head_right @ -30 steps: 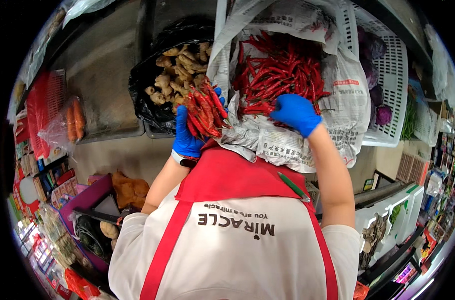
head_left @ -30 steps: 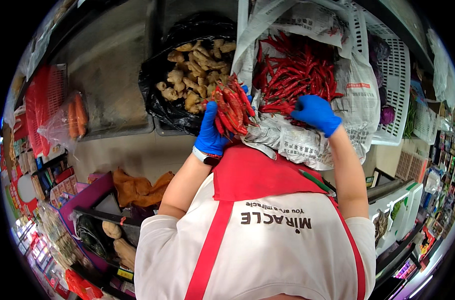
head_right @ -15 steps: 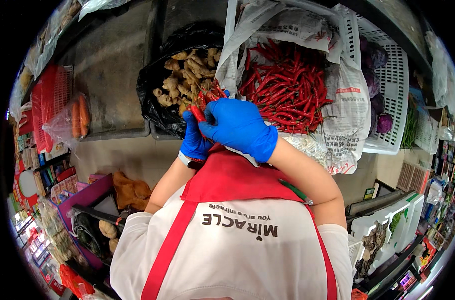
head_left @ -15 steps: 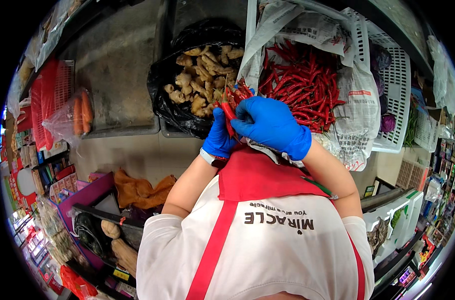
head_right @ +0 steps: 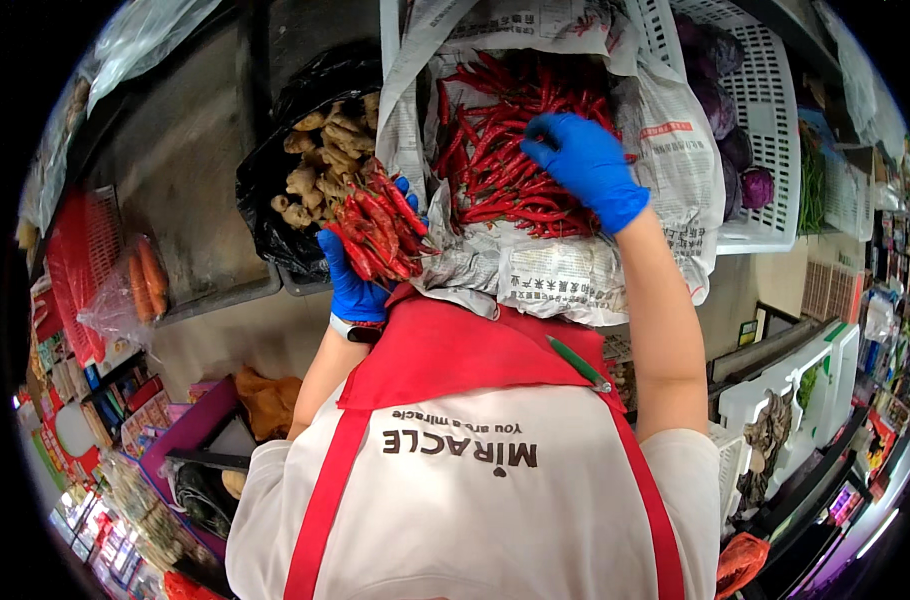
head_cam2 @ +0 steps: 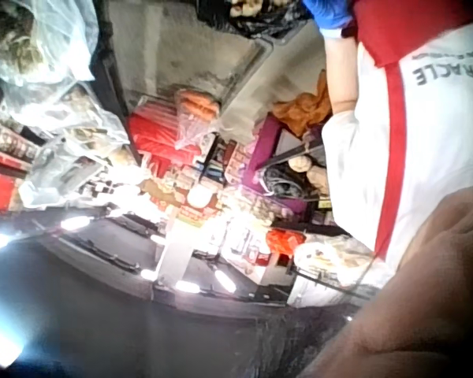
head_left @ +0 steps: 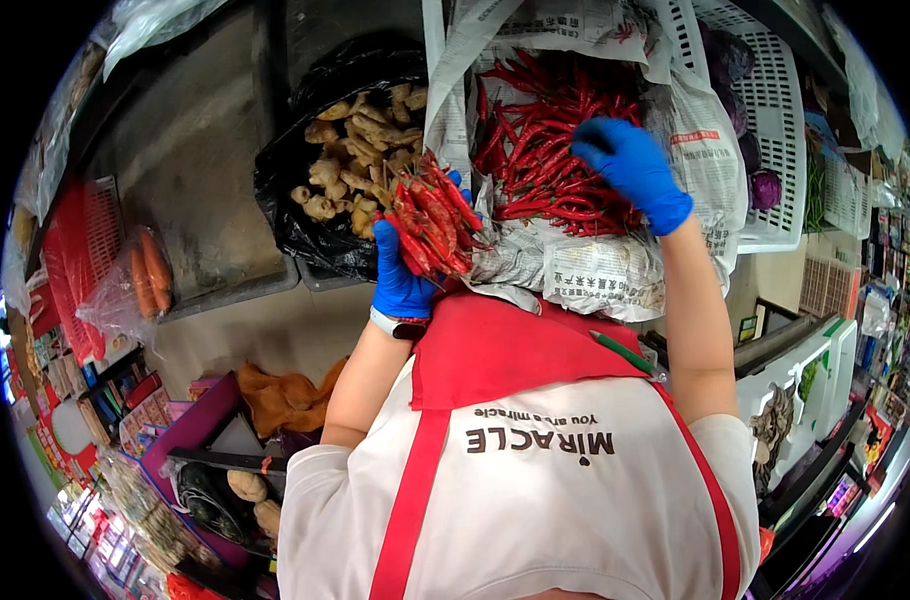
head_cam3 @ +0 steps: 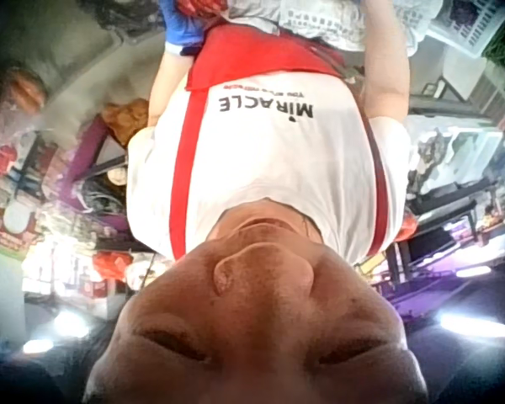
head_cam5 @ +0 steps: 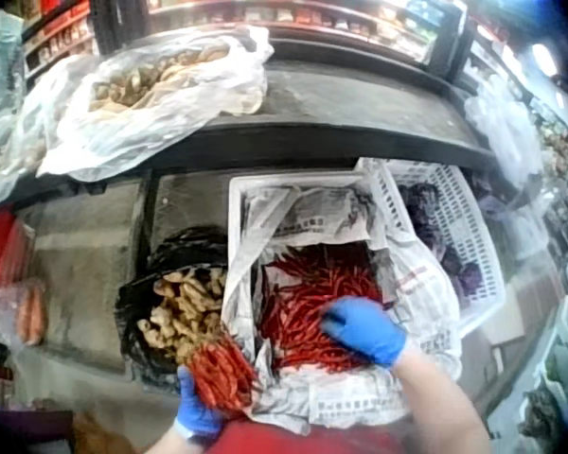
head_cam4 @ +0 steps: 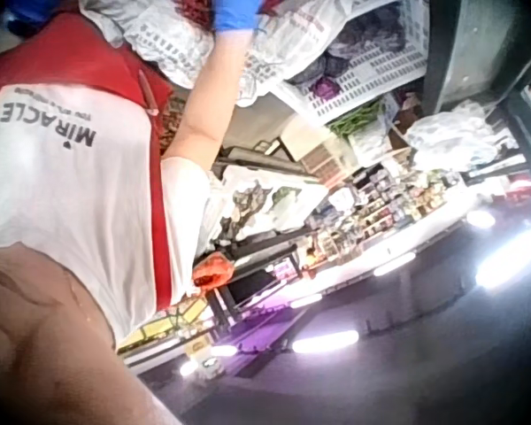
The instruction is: The person sorts red chili peppers from a large sack into a smaller bundle held in their left hand. They wear blue gloves and a red apron while working in a produce area. The person repeatedly reaches into the sack to gather more peppers and adds them to the growing bunch.
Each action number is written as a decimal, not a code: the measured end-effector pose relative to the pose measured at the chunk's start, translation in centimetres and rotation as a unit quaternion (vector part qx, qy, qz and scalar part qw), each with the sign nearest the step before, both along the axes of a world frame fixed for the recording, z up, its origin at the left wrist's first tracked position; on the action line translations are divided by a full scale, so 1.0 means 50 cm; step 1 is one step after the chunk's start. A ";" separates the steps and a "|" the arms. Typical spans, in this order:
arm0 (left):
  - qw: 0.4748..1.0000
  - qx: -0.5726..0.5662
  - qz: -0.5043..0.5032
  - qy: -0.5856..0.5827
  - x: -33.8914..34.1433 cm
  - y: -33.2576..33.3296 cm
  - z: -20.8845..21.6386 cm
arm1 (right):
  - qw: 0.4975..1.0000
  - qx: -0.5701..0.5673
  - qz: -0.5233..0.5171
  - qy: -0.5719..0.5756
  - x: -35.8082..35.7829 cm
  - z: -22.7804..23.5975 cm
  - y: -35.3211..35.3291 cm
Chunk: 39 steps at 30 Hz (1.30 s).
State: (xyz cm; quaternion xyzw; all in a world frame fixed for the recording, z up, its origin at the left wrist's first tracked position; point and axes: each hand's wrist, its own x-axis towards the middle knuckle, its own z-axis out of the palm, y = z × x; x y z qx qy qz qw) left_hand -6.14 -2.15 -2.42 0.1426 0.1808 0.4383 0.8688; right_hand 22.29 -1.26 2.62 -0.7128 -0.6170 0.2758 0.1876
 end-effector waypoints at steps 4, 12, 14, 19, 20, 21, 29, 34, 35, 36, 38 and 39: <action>1.000 -0.006 -0.003 0.003 0.001 0.004 -0.001 | 0.976 -0.018 0.203 -0.075 -0.043 -0.096 -0.035; 1.000 -0.007 0.014 0.023 0.002 0.000 -0.008 | 0.955 0.007 0.191 -0.229 -0.062 -0.190 -0.031; 1.000 -0.008 0.014 0.022 0.004 -0.001 -0.005 | 0.953 0.017 0.157 -0.257 -0.053 -0.200 -0.027; 0.999 0.010 0.013 0.040 0.004 -0.001 -0.001 | 0.979 0.063 0.135 -0.138 -0.095 -0.145 -0.030; 0.998 0.016 0.014 0.052 0.003 0.001 -0.004 | 0.984 0.017 0.133 -0.116 -0.112 -0.141 -0.029; 0.998 0.023 0.015 0.062 0.005 0.003 -0.005 | 0.987 -0.027 0.130 -0.095 -0.128 -0.138 -0.025; 0.999 0.001 0.017 0.044 0.009 -0.002 0.000 | 0.988 -0.080 0.067 -0.115 -0.177 -0.197 -0.003; 0.999 0.002 0.016 0.038 0.004 -0.004 -0.001 | 0.988 -0.063 0.048 -0.132 -0.182 -0.214 0.002; 0.999 -0.002 0.017 0.038 0.004 -0.005 0.002 | 0.988 -0.068 0.045 -0.130 -0.183 -0.209 0.001; 0.999 -0.005 0.016 0.038 0.006 -0.005 0.005 | 0.988 -0.073 0.039 -0.128 -0.185 -0.204 0.001; 0.999 -0.007 0.015 0.041 0.006 -0.003 0.006 | 0.986 -0.068 0.043 -0.144 -0.193 -0.206 0.006; 0.999 -0.006 0.011 0.040 0.005 -0.002 0.006 | 0.985 -0.065 0.043 -0.153 -0.194 -0.206 0.006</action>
